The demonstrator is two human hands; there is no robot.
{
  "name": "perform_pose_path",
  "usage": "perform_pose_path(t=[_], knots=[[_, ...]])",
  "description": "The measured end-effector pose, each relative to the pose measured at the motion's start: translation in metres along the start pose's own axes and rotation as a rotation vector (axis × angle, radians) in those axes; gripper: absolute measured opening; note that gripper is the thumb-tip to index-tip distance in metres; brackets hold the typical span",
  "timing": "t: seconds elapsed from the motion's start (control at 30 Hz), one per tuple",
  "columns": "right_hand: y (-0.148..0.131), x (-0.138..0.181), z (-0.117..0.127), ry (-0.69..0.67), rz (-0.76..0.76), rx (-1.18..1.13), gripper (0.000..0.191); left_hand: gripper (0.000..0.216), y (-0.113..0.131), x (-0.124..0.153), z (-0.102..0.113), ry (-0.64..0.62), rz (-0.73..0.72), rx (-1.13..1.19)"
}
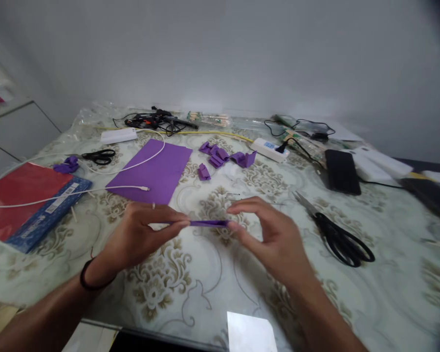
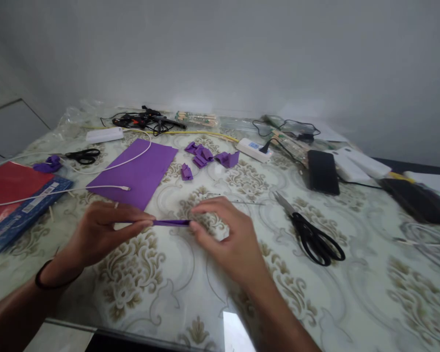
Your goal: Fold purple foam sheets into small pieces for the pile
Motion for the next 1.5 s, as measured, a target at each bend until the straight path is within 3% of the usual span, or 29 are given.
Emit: perform_pose_path(t=[0.17, 0.4, 0.63, 1.1, 1.27, 1.33, 1.37, 1.5], knots=[[-0.023, 0.0, -0.027, -0.073, 0.178, -0.01, 0.014, 0.007, 0.007, 0.004, -0.02, -0.087, -0.078, 0.08], [-0.024, 0.004, -0.033, -0.102, 0.192, 0.039, 0.016, 0.011, 0.005, 0.005, -0.025, -0.138, -0.067, 0.121], [-0.028, 0.004, -0.038, -0.135, 0.24, 0.072, 0.016, 0.019, 0.009, 0.01, -0.03, -0.16, -0.013, 0.013], [-0.015, -0.002, -0.011, -0.103, 0.187, 0.097, 0.019, 0.016, 0.001, -0.008, 0.007, -0.083, 0.066, -0.099], [-0.017, 0.0, -0.024, -0.152, 0.213, 0.133, 0.016, 0.02, 0.0, -0.001, -0.01, -0.099, -0.102, -0.128], [-0.019, 0.0, -0.03, -0.168, 0.227, 0.125, 0.017, 0.015, -0.001, 0.003, -0.022, -0.165, -0.151, -0.131], [-0.021, 0.0, -0.033, -0.172, 0.228, 0.116, 0.017, 0.008, -0.002, 0.005, -0.027, -0.192, -0.164, -0.128], [-0.024, -0.001, -0.034, -0.164, 0.221, 0.101, 0.017, 0.014, -0.001, 0.007, -0.032, -0.2, -0.179, -0.083]])
Point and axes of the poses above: each hand's wrist, its own x-axis away from the middle knuckle, its own z-axis out of the back of the hand, y = z × x, the point moved 2 cm from there along -x, towards the middle knuckle, and after that the axes turned 14 degrees about z, right-handed, at the moved point
